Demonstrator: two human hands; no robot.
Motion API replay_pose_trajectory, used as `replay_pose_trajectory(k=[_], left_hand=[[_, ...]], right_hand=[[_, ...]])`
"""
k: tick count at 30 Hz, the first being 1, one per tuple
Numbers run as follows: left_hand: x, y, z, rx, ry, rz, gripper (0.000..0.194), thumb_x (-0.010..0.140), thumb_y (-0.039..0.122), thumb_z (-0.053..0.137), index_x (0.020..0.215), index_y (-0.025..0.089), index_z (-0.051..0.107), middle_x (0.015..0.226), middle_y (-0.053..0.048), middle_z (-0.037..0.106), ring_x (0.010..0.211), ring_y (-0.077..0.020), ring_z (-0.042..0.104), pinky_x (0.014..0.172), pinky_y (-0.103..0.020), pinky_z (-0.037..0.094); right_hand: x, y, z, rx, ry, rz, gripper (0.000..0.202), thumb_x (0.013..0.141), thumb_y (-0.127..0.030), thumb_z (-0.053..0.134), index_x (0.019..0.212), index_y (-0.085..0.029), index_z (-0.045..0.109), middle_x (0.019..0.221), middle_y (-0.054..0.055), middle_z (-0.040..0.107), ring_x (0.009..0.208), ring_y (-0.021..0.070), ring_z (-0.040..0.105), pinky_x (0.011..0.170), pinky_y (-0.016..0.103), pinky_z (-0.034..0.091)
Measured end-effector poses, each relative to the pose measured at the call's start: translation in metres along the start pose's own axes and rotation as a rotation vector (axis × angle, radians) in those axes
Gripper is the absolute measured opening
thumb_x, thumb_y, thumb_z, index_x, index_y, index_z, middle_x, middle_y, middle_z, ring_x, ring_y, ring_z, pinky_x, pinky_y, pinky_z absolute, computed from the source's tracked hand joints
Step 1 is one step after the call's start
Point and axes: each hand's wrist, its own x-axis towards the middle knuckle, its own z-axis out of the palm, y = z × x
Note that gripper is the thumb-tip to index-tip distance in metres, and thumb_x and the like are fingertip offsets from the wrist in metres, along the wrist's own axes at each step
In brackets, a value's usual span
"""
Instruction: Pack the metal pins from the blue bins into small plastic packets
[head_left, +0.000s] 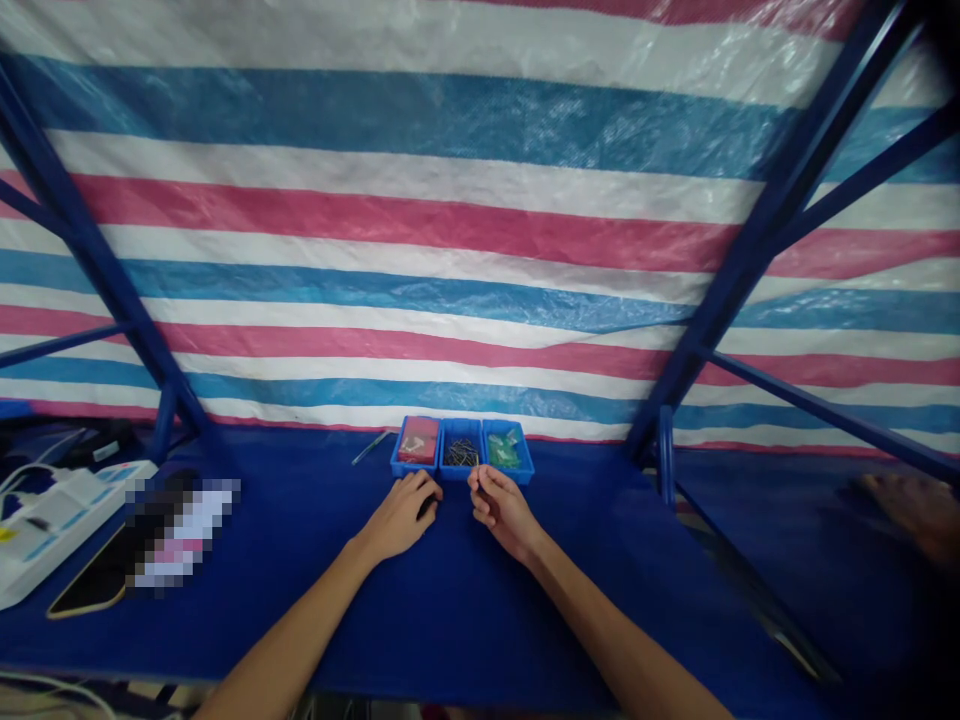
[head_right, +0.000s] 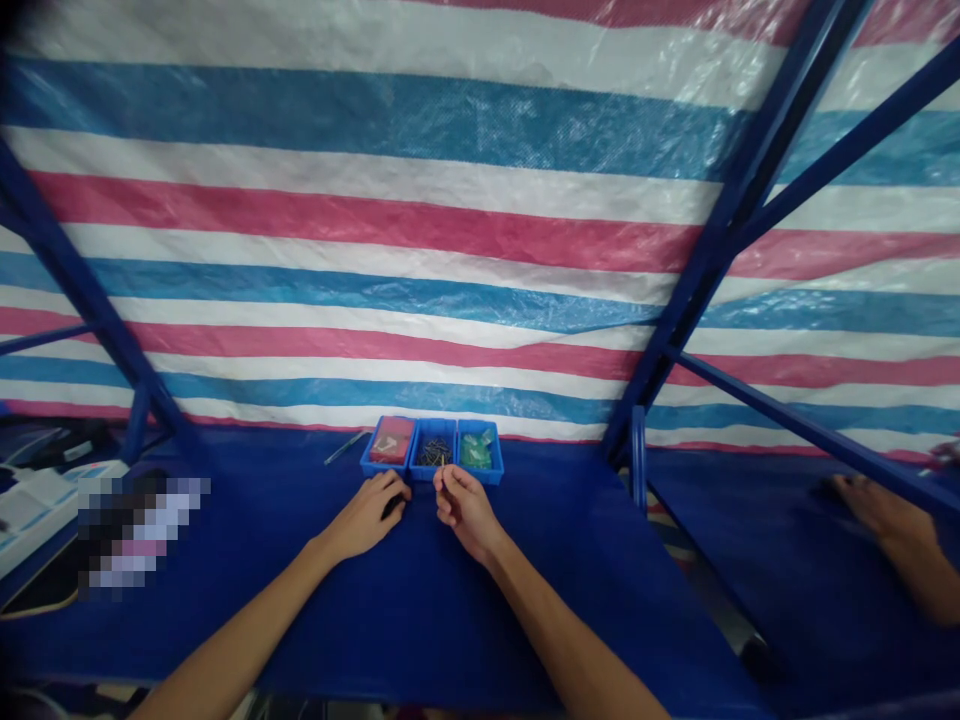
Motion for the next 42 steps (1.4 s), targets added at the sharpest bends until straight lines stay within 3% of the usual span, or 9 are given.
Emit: replay_pose_trajectory(k=[3, 6, 11, 15, 19, 23, 33, 37, 42], left_hand=[[0.000, -0.001, 0.001, -0.006, 0.007, 0.001, 0.021, 0.102, 0.019, 0.046, 0.109, 0.025, 0.065, 0.109, -0.006, 0.065, 0.100, -0.0242, 0.060, 0.088, -0.039, 0.048], [0.000, -0.002, 0.001, 0.000, -0.002, -0.001, 0.020, 0.101, 0.018, 0.047, 0.109, 0.025, 0.065, 0.109, -0.006, 0.065, 0.101, -0.0246, 0.061, 0.088, -0.040, 0.048], [0.001, -0.001, 0.000, 0.006, -0.014, -0.010, 0.020, 0.102, 0.017, 0.047, 0.110, 0.026, 0.064, 0.110, -0.005, 0.065, 0.102, -0.0251, 0.061, 0.090, -0.040, 0.048], [0.001, 0.000, 0.000, 0.000, -0.011, -0.008, 0.021, 0.101, 0.016, 0.049, 0.111, 0.026, 0.064, 0.110, -0.004, 0.065, 0.102, -0.0247, 0.061, 0.090, -0.040, 0.048], [0.001, -0.001, 0.000, -0.008, -0.004, -0.002, 0.021, 0.101, 0.016, 0.048, 0.111, 0.026, 0.064, 0.110, -0.005, 0.065, 0.102, -0.0244, 0.062, 0.090, -0.039, 0.049], [0.000, -0.002, 0.001, -0.037, 0.003, 0.005, 0.021, 0.101, 0.015, 0.049, 0.113, 0.025, 0.063, 0.111, -0.005, 0.064, 0.103, -0.0242, 0.061, 0.094, -0.040, 0.050], [0.000, -0.006, 0.008, -0.037, 0.056, -0.017, 0.017, 0.098, 0.015, 0.053, 0.112, 0.023, 0.059, 0.106, -0.005, 0.062, 0.101, -0.0239, 0.060, 0.095, -0.040, 0.050], [0.000, -0.005, 0.007, -0.027, 0.047, -0.030, 0.012, 0.099, 0.016, 0.056, 0.108, 0.023, 0.057, 0.101, -0.004, 0.063, 0.097, -0.0237, 0.060, 0.091, -0.039, 0.048], [0.000, -0.003, 0.002, -0.112, 0.000, -0.007, 0.004, 0.103, 0.023, 0.059, 0.106, 0.024, 0.057, 0.104, -0.002, 0.065, 0.096, -0.0221, 0.059, 0.087, -0.035, 0.046]], right_hand=[[0.000, 0.002, 0.000, -0.251, 0.099, -0.103, 0.039, 0.096, -0.062, 0.062, 0.092, -0.023, 0.064, 0.076, -0.001, 0.057, 0.048, 0.0107, 0.041, 0.040, 0.023, 0.032], [-0.003, 0.003, 0.000, -0.654, 0.220, -0.326, 0.030, 0.099, -0.052, 0.061, 0.091, -0.024, 0.067, 0.084, 0.003, 0.063, 0.061, 0.0161, 0.055, 0.057, 0.029, 0.048], [-0.008, -0.001, -0.003, -1.012, 0.207, -0.451, 0.018, 0.103, -0.036, 0.057, 0.094, -0.027, 0.069, 0.100, 0.006, 0.066, 0.078, 0.0202, 0.062, 0.074, 0.032, 0.049], [-0.004, 0.001, -0.003, -0.780, 0.192, -0.358, 0.022, 0.100, -0.044, 0.061, 0.091, -0.025, 0.068, 0.089, 0.004, 0.064, 0.071, 0.0193, 0.060, 0.066, 0.031, 0.050], [0.001, 0.007, 0.000, -0.305, 0.123, -0.030, 0.040, 0.096, -0.060, 0.062, 0.080, -0.024, 0.055, 0.061, -0.006, 0.046, 0.044, 0.0104, 0.037, 0.040, 0.022, 0.028], [0.002, 0.009, 0.000, -0.114, 0.183, 0.026, 0.051, 0.091, -0.065, 0.068, 0.073, -0.023, 0.046, 0.058, -0.009, 0.039, 0.044, 0.0061, 0.029, 0.039, 0.018, 0.021], [0.007, 0.005, -0.003, -0.270, 0.243, -0.073, 0.042, 0.091, -0.062, 0.066, 0.084, -0.021, 0.059, 0.066, -0.006, 0.051, 0.044, 0.0074, 0.040, 0.037, 0.018, 0.028], [0.009, 0.006, -0.005, -0.344, 0.150, -0.137, 0.036, 0.096, -0.055, 0.062, 0.114, -0.024, 0.064, 0.081, -0.003, 0.061, 0.044, 0.0085, 0.045, 0.038, 0.021, 0.031], [0.005, 0.015, -0.007, -0.712, 0.049, -0.279, 0.019, 0.099, -0.037, 0.063, 0.111, -0.026, 0.071, 0.090, 0.001, 0.066, 0.067, 0.0158, 0.060, 0.063, 0.029, 0.050]])
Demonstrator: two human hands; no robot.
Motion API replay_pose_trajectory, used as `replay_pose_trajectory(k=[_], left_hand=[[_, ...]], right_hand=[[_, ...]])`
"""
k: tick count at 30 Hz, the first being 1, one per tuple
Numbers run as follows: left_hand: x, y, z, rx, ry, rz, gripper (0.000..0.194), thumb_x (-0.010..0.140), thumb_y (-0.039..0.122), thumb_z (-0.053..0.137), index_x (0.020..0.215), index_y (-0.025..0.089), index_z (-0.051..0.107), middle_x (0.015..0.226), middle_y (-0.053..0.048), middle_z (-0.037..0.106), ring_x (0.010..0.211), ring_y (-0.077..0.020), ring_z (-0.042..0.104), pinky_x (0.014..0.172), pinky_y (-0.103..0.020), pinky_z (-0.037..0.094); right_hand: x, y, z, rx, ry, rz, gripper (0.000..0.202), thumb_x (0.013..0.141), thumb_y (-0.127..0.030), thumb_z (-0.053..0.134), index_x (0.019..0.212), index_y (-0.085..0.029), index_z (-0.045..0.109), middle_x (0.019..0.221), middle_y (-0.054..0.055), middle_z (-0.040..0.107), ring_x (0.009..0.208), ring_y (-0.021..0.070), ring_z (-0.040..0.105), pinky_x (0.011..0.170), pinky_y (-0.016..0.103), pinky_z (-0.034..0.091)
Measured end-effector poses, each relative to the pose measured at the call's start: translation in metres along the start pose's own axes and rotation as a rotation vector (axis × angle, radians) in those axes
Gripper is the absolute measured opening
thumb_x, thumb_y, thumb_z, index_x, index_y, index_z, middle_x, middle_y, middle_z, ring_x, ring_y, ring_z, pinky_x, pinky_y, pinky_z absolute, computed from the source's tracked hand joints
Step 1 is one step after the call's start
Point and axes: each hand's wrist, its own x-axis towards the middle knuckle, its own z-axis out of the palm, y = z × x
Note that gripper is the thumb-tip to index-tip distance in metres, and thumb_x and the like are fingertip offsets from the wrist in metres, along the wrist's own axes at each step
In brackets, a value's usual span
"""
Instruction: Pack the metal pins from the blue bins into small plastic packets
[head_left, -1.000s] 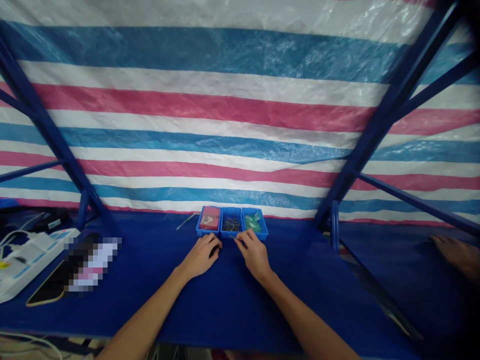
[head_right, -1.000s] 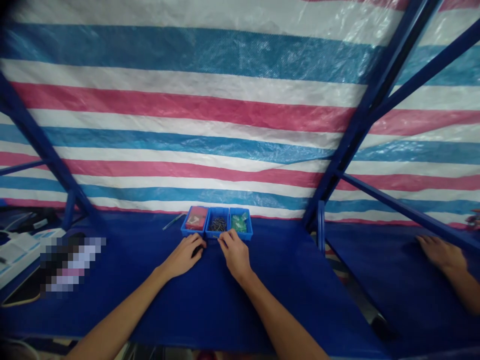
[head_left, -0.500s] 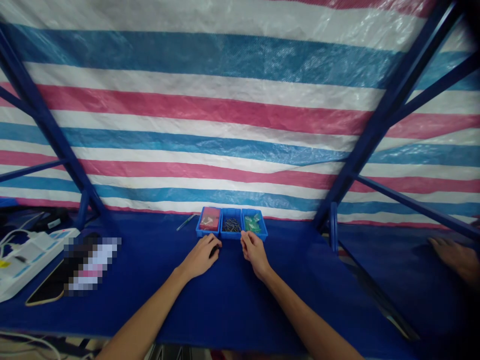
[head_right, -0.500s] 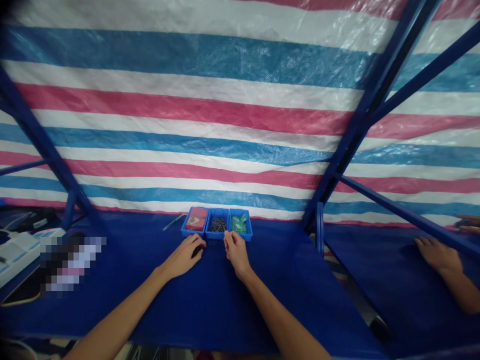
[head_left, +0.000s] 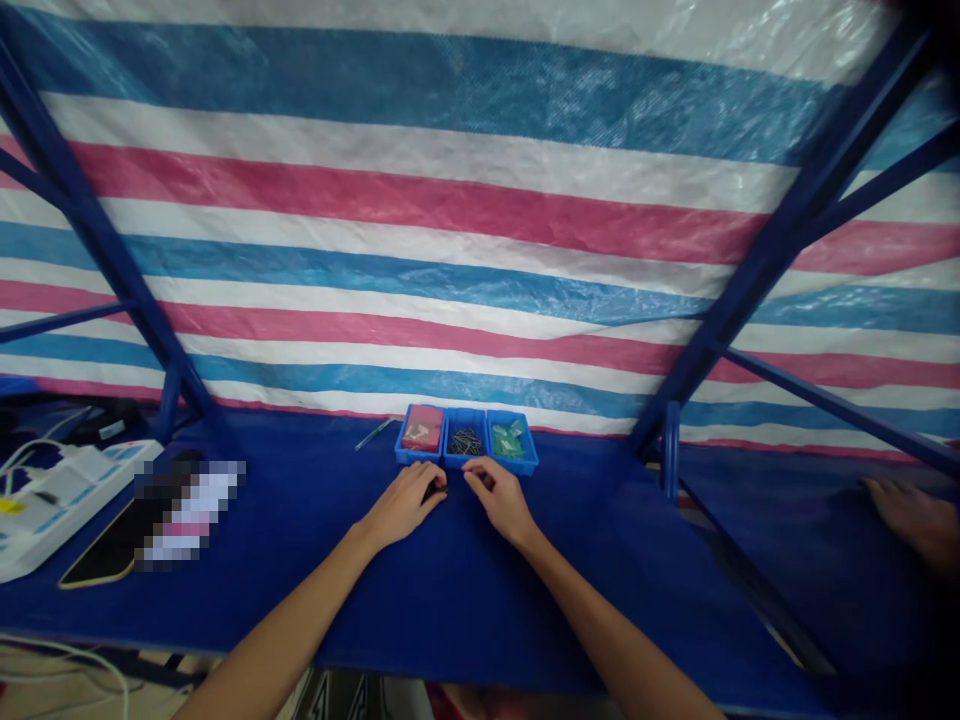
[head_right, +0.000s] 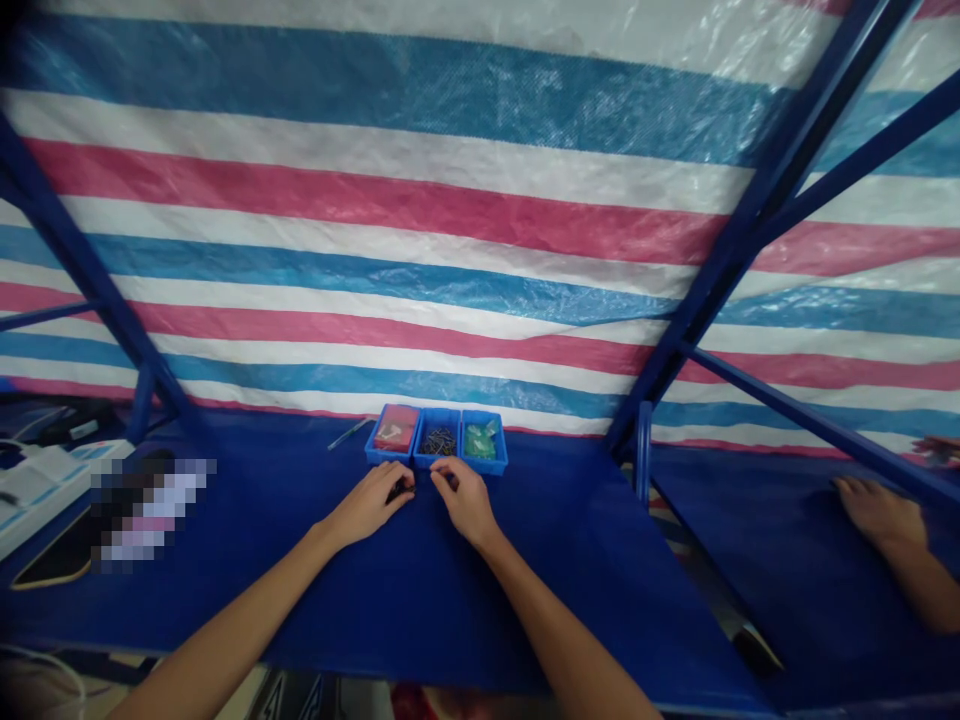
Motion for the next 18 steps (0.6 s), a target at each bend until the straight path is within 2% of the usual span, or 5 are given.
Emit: replay_pose_trajectory(k=[3, 5, 8, 11, 18], left_hand=[[-0.0016, -0.0008, 0.0000, -0.069, -0.008, -0.014, 0.006, 0.103, 0.026, 0.061, 0.106, 0.024, 0.057, 0.104, -0.001, 0.064, 0.096, -0.0208, 0.059, 0.087, -0.033, 0.046], [-0.0024, -0.0018, 0.0012, -0.096, -0.010, -0.027, 0.006, 0.103, 0.026, 0.061, 0.107, 0.024, 0.057, 0.102, -0.001, 0.062, 0.095, -0.0199, 0.059, 0.086, -0.032, 0.046], [-0.0027, -0.0028, 0.0029, -0.105, -0.003, -0.032, 0.006, 0.103, 0.027, 0.062, 0.103, 0.024, 0.057, 0.098, 0.000, 0.060, 0.095, -0.0197, 0.058, 0.086, -0.032, 0.046], [-0.0017, -0.0025, 0.0031, -0.095, -0.005, -0.011, 0.007, 0.104, 0.028, 0.061, 0.101, 0.023, 0.057, 0.099, -0.001, 0.061, 0.096, -0.0203, 0.057, 0.087, -0.032, 0.046], [0.0007, -0.0002, 0.0014, -0.099, -0.020, 0.009, 0.004, 0.105, 0.027, 0.058, 0.102, 0.024, 0.058, 0.099, -0.001, 0.064, 0.097, -0.0206, 0.058, 0.088, -0.033, 0.046]], right_hand=[[-0.0046, 0.0024, 0.0049, -0.258, -0.152, -0.147, 0.015, 0.097, -0.025, 0.068, 0.110, -0.028, 0.074, 0.102, 0.003, 0.067, 0.089, 0.0203, 0.063, 0.081, 0.033, 0.050], [-0.0060, 0.0030, 0.0077, -0.358, -0.213, -0.191, 0.016, 0.098, -0.021, 0.068, 0.111, -0.029, 0.073, 0.104, 0.003, 0.066, 0.096, 0.0218, 0.063, 0.085, 0.034, 0.048], [-0.0059, 0.0031, 0.0097, -0.431, -0.224, -0.174, 0.008, 0.099, -0.019, 0.067, 0.100, -0.026, 0.070, 0.099, 0.002, 0.065, 0.094, 0.0212, 0.062, 0.084, 0.033, 0.045], [-0.0061, 0.0022, 0.0096, -0.456, -0.207, -0.159, 0.009, 0.101, -0.017, 0.064, 0.095, -0.024, 0.065, 0.098, 0.001, 0.064, 0.092, 0.0200, 0.061, 0.083, 0.032, 0.043], [-0.0091, -0.0048, 0.0089, -0.518, -0.232, -0.173, 0.008, 0.103, -0.020, 0.060, 0.106, -0.027, 0.062, 0.107, 0.001, 0.065, 0.098, 0.0212, 0.062, 0.085, 0.033, 0.041]])
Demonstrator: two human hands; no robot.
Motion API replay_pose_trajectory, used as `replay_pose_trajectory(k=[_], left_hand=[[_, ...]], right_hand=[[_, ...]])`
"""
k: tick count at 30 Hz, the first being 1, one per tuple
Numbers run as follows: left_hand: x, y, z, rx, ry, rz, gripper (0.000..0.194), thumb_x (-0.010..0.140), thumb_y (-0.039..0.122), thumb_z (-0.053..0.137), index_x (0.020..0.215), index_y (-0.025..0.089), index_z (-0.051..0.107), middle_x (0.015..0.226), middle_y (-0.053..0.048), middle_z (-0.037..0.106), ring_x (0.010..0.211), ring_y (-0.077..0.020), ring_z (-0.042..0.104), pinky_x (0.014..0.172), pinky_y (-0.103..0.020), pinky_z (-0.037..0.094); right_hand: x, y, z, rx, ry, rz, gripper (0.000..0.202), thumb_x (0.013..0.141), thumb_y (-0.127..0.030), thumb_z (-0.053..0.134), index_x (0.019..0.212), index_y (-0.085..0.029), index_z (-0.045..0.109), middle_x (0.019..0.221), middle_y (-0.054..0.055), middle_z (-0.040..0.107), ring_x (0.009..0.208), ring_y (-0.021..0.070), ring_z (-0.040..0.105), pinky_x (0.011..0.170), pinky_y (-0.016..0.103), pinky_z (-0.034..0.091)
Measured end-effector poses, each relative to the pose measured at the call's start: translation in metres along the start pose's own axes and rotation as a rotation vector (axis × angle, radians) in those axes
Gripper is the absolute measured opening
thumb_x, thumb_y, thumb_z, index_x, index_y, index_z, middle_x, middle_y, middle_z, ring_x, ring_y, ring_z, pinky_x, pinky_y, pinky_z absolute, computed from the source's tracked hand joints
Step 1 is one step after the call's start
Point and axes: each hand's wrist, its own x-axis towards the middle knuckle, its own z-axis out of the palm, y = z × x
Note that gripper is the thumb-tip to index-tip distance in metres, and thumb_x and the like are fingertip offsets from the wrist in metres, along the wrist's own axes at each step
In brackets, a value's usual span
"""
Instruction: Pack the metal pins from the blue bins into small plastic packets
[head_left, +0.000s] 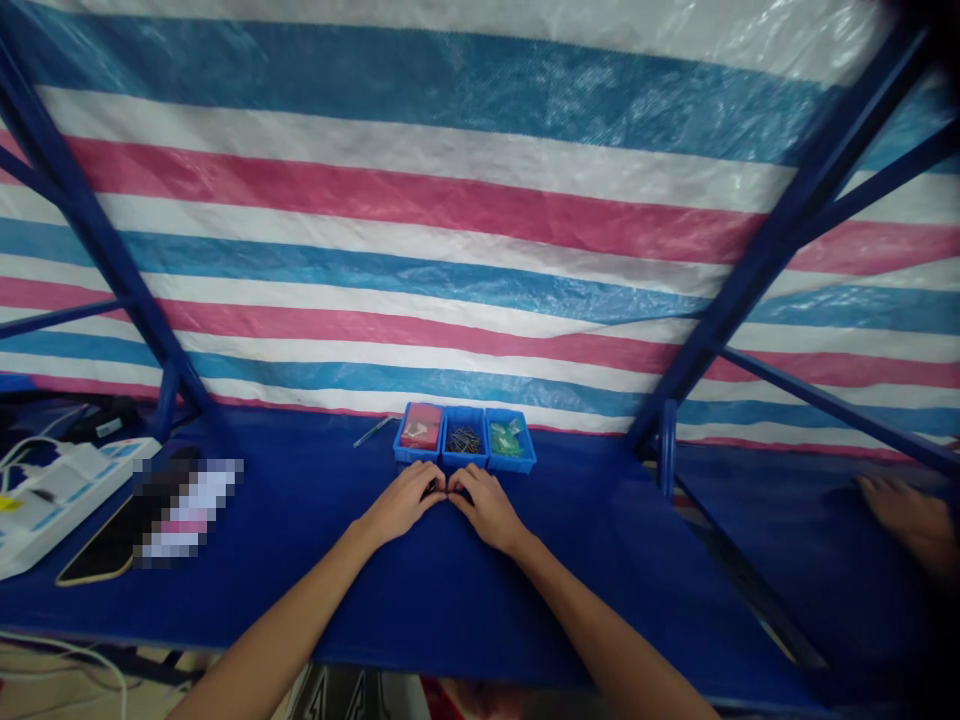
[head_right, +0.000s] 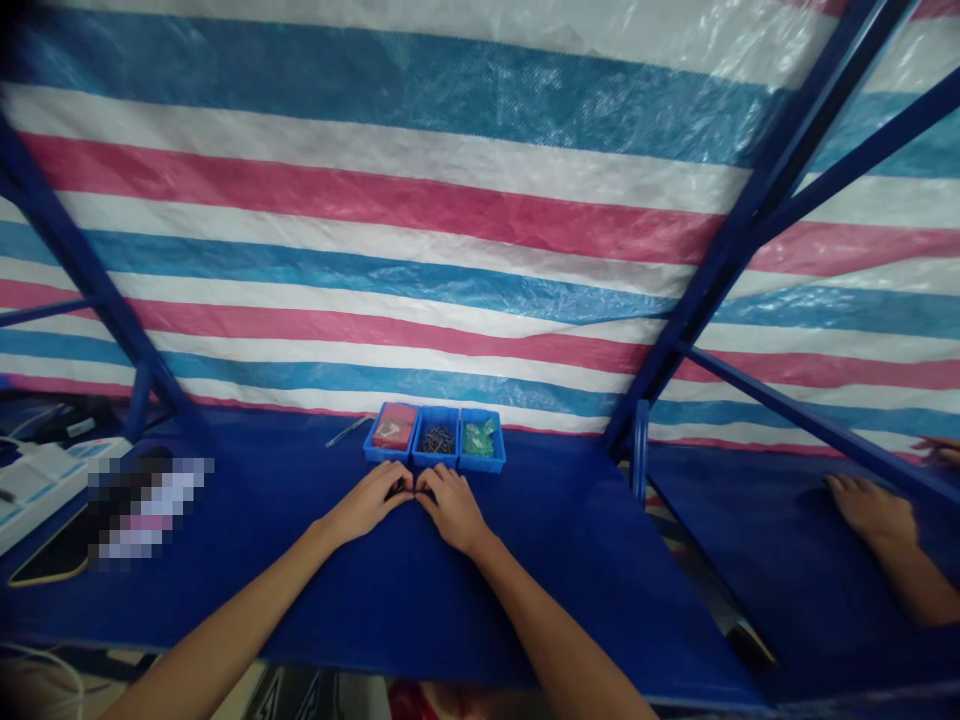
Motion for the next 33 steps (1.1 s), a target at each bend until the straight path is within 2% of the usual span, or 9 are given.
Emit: replay_pose_trajectory(k=[4, 9, 14, 21, 25, 33], left_hand=[[0.001, 0.001, 0.000, -0.009, -0.006, -0.001, 0.003, 0.104, 0.026, 0.059, 0.102, 0.024, 0.058, 0.099, 0.000, 0.065, 0.097, -0.0203, 0.058, 0.089, -0.033, 0.046], [0.000, 0.002, -0.001, -0.033, -0.011, -0.016, 0.002, 0.105, 0.026, 0.057, 0.106, 0.025, 0.059, 0.101, -0.001, 0.065, 0.096, -0.0205, 0.058, 0.089, -0.033, 0.046], [0.000, 0.003, -0.002, -0.029, -0.013, -0.022, 0.005, 0.105, 0.027, 0.056, 0.107, 0.025, 0.060, 0.102, -0.002, 0.065, 0.096, -0.0207, 0.058, 0.087, -0.033, 0.047], [0.002, 0.007, -0.004, -0.026, -0.012, -0.015, 0.005, 0.104, 0.024, 0.056, 0.107, 0.025, 0.060, 0.104, -0.002, 0.067, 0.098, -0.0209, 0.059, 0.089, -0.034, 0.048], [0.002, 0.010, -0.006, -0.008, -0.028, -0.009, 0.007, 0.104, 0.022, 0.053, 0.106, 0.025, 0.059, 0.106, -0.001, 0.068, 0.097, -0.0205, 0.061, 0.088, -0.033, 0.048], [0.001, 0.008, -0.002, 0.012, -0.016, -0.006, 0.013, 0.104, 0.019, 0.050, 0.110, 0.025, 0.061, 0.105, -0.003, 0.066, 0.098, -0.0218, 0.060, 0.090, -0.034, 0.049]], right_hand=[[0.001, -0.002, -0.001, -0.003, 0.006, 0.036, 0.010, 0.105, -0.019, 0.054, 0.101, -0.025, 0.060, 0.105, 0.002, 0.064, 0.097, 0.0210, 0.062, 0.085, 0.033, 0.042], [0.001, -0.003, 0.000, -0.025, -0.012, 0.031, 0.007, 0.106, -0.022, 0.057, 0.109, -0.026, 0.060, 0.110, 0.003, 0.063, 0.100, 0.0219, 0.062, 0.085, 0.034, 0.041], [0.001, 0.000, 0.002, -0.018, 0.005, 0.031, 0.006, 0.106, -0.020, 0.056, 0.101, -0.024, 0.059, 0.106, 0.002, 0.063, 0.097, 0.0212, 0.062, 0.084, 0.033, 0.041], [0.001, 0.000, 0.004, -0.019, 0.011, 0.031, 0.007, 0.105, -0.020, 0.057, 0.106, -0.026, 0.060, 0.109, 0.003, 0.062, 0.099, 0.0226, 0.062, 0.084, 0.034, 0.043], [0.001, 0.000, 0.004, -0.039, 0.013, 0.036, 0.013, 0.105, -0.021, 0.057, 0.116, -0.027, 0.060, 0.114, 0.005, 0.062, 0.103, 0.0236, 0.063, 0.087, 0.036, 0.044], [0.001, -0.001, 0.007, -0.039, 0.038, 0.049, 0.008, 0.105, -0.018, 0.053, 0.102, -0.024, 0.058, 0.106, 0.004, 0.064, 0.096, 0.0224, 0.062, 0.084, 0.035, 0.043]])
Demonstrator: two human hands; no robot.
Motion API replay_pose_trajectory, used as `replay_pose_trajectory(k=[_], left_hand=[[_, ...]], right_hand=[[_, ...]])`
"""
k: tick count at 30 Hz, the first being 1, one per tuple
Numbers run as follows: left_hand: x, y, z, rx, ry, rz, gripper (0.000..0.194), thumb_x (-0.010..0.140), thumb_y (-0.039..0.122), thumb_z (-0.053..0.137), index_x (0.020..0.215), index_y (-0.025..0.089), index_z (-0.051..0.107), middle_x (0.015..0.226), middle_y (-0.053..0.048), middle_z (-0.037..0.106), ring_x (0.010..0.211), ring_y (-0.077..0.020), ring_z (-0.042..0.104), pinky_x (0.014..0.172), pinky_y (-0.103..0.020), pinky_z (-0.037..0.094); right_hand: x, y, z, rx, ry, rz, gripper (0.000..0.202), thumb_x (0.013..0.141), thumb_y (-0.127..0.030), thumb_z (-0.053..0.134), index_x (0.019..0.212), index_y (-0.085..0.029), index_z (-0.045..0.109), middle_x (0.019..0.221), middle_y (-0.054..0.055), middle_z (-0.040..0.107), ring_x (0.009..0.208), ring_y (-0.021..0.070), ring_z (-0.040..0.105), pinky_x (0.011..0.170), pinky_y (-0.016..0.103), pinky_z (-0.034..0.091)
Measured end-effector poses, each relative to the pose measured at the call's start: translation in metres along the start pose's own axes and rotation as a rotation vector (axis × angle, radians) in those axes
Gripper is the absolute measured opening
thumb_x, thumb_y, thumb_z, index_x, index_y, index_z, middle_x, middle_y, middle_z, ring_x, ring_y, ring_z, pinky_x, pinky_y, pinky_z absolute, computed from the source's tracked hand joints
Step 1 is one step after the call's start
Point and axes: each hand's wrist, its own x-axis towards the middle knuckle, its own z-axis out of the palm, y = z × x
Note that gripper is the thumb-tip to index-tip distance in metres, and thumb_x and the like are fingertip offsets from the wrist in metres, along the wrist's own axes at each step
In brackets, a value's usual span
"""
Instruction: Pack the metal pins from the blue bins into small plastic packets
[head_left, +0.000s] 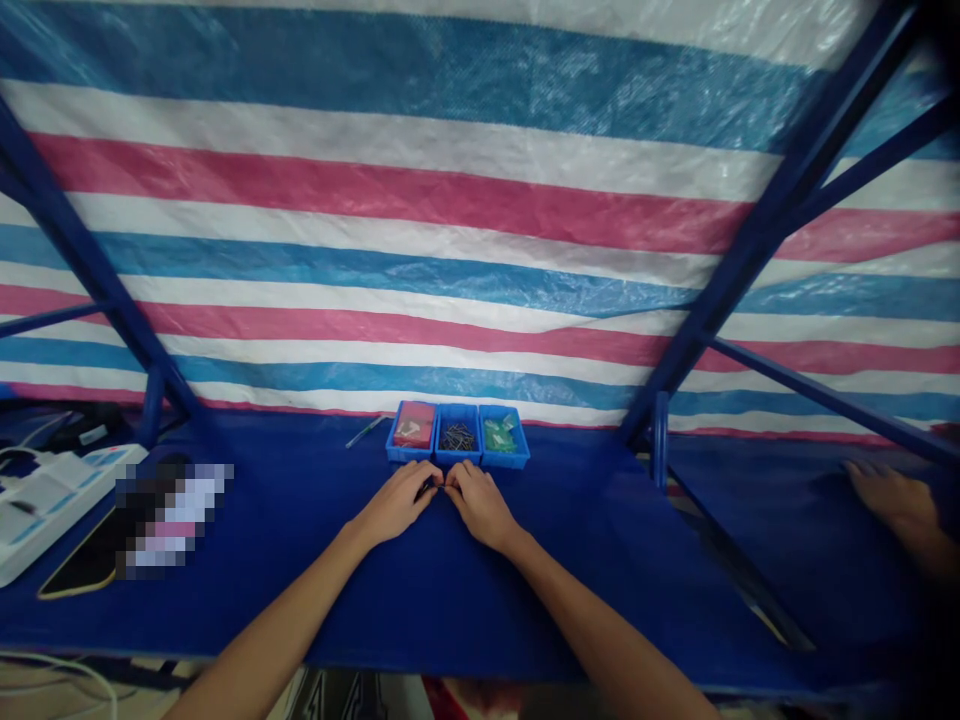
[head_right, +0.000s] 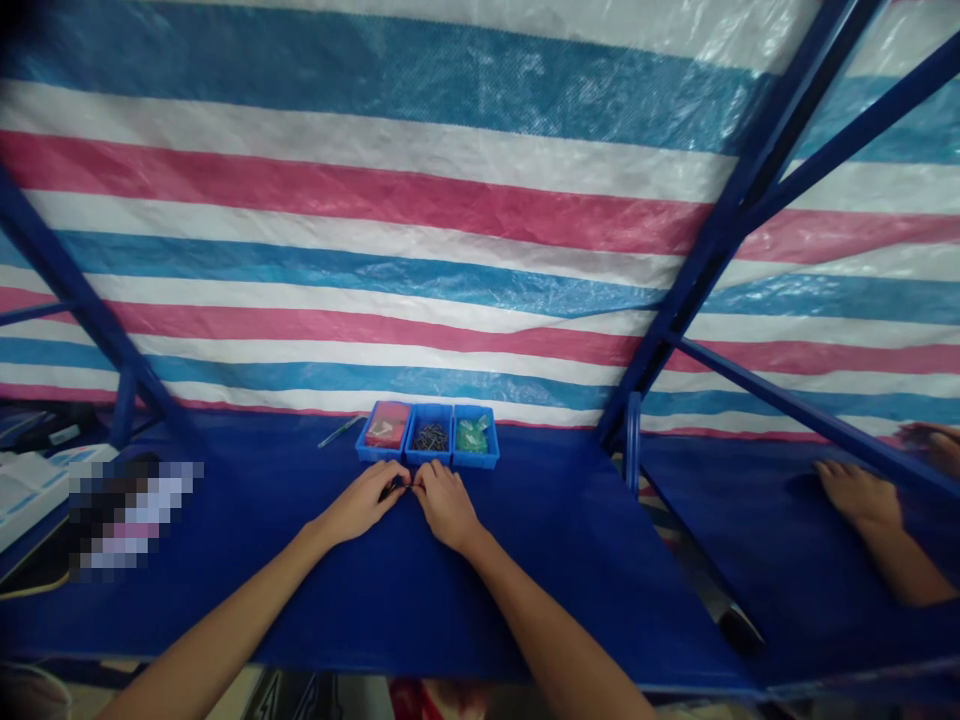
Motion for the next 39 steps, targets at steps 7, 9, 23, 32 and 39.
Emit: replay_pose_trajectory(k=[7, 9, 23, 32, 39], left_hand=[[0.001, -0.006, 0.004, -0.005, 0.027, 0.011, 0.021, 0.105, 0.020, 0.046, 0.117, 0.025, 0.062, 0.109, -0.006, 0.065, 0.104, -0.0231, 0.060, 0.095, -0.038, 0.050], [0.001, -0.007, 0.004, 0.019, 0.029, 0.015, 0.025, 0.105, 0.019, 0.046, 0.122, 0.026, 0.063, 0.110, -0.006, 0.065, 0.106, -0.0236, 0.060, 0.096, -0.039, 0.050], [0.000, -0.009, 0.005, 0.132, 0.031, 0.004, 0.016, 0.102, 0.016, 0.051, 0.102, 0.024, 0.065, 0.102, -0.004, 0.066, 0.096, -0.0229, 0.059, 0.087, -0.037, 0.045], [-0.001, -0.008, 0.006, 0.166, 0.048, 0.001, 0.014, 0.104, 0.020, 0.050, 0.100, 0.023, 0.063, 0.101, -0.004, 0.064, 0.096, -0.0233, 0.057, 0.086, -0.037, 0.045], [-0.001, -0.009, 0.006, 0.170, 0.045, -0.012, 0.013, 0.104, 0.020, 0.051, 0.101, 0.024, 0.063, 0.101, -0.003, 0.064, 0.096, -0.0233, 0.057, 0.085, -0.037, 0.043]], right_hand=[[0.003, 0.008, -0.003, 0.364, 0.095, 0.071, 0.006, 0.101, -0.023, 0.051, 0.101, -0.024, 0.057, 0.092, 0.000, 0.066, 0.081, 0.0186, 0.062, 0.077, 0.031, 0.047], [0.004, 0.009, -0.005, 0.510, 0.119, 0.112, 0.006, 0.099, -0.028, 0.054, 0.098, -0.024, 0.058, 0.088, -0.001, 0.064, 0.072, 0.0165, 0.059, 0.070, 0.029, 0.046], [0.010, 0.003, -0.018, 0.923, 0.169, 0.213, 0.039, 0.097, -0.061, 0.060, 0.090, -0.023, 0.063, 0.073, -0.003, 0.060, 0.053, 0.0123, 0.053, 0.053, 0.025, 0.043], [0.008, 0.003, -0.023, 0.864, 0.228, 0.269, 0.044, 0.099, -0.062, 0.054, 0.105, -0.022, 0.072, 0.062, -0.006, 0.048, 0.044, 0.0110, 0.042, 0.041, 0.023, 0.033], [0.010, 0.011, -0.017, 0.871, 0.221, 0.226, 0.049, 0.096, -0.056, 0.057, 0.132, -0.025, 0.069, 0.095, 0.002, 0.066, 0.048, 0.0084, 0.052, 0.043, 0.023, 0.041]])
